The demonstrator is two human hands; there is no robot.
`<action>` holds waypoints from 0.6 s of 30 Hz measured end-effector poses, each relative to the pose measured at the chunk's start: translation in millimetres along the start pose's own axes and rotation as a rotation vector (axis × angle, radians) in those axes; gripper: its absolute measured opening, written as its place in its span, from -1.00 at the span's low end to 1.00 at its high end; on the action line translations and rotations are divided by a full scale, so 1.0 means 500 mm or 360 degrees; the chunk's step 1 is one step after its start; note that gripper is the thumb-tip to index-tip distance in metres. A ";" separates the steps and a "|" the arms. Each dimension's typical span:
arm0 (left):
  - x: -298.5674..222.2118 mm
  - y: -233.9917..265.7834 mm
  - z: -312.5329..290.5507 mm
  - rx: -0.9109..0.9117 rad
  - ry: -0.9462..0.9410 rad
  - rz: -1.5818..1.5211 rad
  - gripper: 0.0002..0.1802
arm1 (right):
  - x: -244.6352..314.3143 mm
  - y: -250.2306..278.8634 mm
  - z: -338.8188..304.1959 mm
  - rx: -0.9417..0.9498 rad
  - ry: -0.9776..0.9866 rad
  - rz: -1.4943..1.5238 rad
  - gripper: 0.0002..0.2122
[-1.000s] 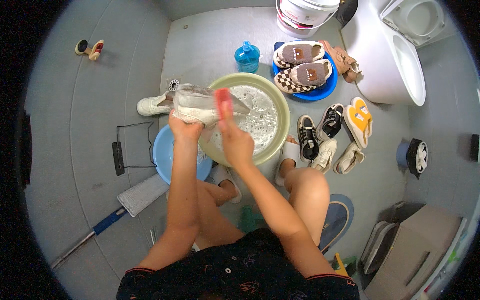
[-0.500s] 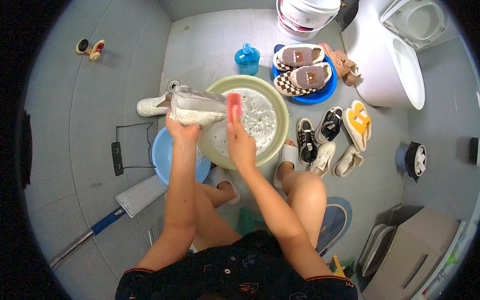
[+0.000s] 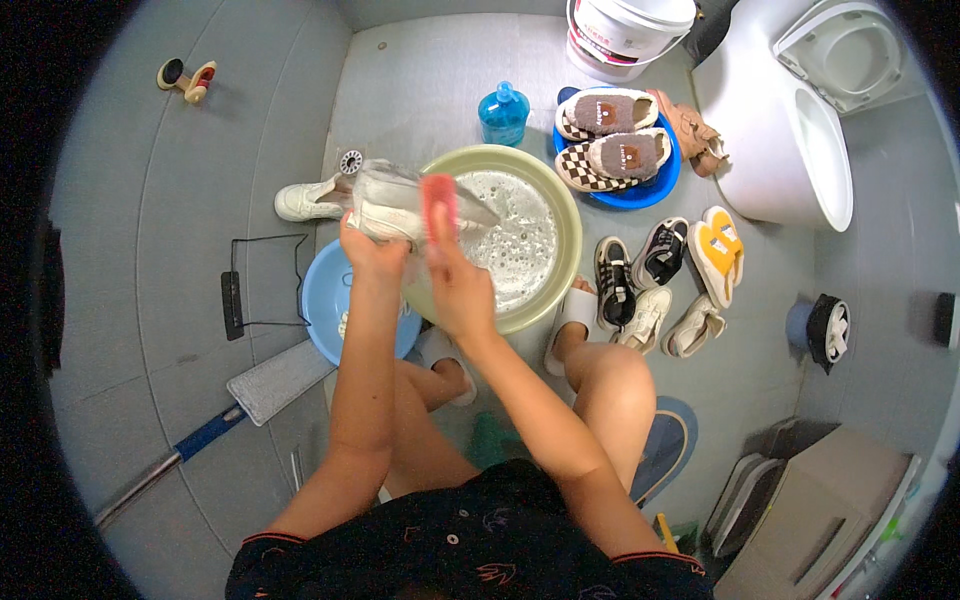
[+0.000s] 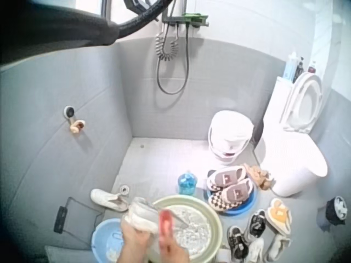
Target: The person scrubs a white sneaker with a pink brush in a basin of soapy water. They repeatedly scrub the upper, sole, and interior of the shoe, occasionally dipping it into the water to rinse or re-soap.
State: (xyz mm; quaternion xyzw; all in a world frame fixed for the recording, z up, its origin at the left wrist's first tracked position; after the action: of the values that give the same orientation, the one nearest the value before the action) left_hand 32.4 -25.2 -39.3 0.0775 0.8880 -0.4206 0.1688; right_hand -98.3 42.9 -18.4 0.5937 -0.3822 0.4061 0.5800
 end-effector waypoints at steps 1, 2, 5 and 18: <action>-0.003 0.006 0.005 0.0049 -0.0001 -0.0015 -0.42 | 0.047 -0.002 0.007 0.0220 -0.0099 -0.0038 -0.41; -0.006 0.013 0.007 0.0065 -0.0010 0.0029 -0.42 | 0.076 -0.004 0.006 0.0314 0.0093 -0.0079 -0.42; -0.006 -0.005 -0.003 0.0180 0.0008 -0.0042 -0.43 | 0.049 0.006 0.010 0.0202 0.0064 -0.0343 -0.43; -0.010 0.039 0.034 0.0118 0.0028 0.0153 -0.51 | 0.084 -0.017 0.001 0.0246 0.0063 -0.0354 -0.44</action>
State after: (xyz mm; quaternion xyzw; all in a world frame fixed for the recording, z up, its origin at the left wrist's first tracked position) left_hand 46.3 -26.2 -61.7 0.1300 0.8685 -0.4439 0.1782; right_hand -74.6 43.4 17.1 0.6672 -0.2700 0.3791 0.5816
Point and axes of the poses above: each hand's wrist, its own z-axis towards the middle knuckle, its own y-axis out of the back of the hand, x = y × z, the point moved 2 cm from there along z, towards the middle knuckle, and after that the axes turned 4 degrees about y, right-handed, at the moved point
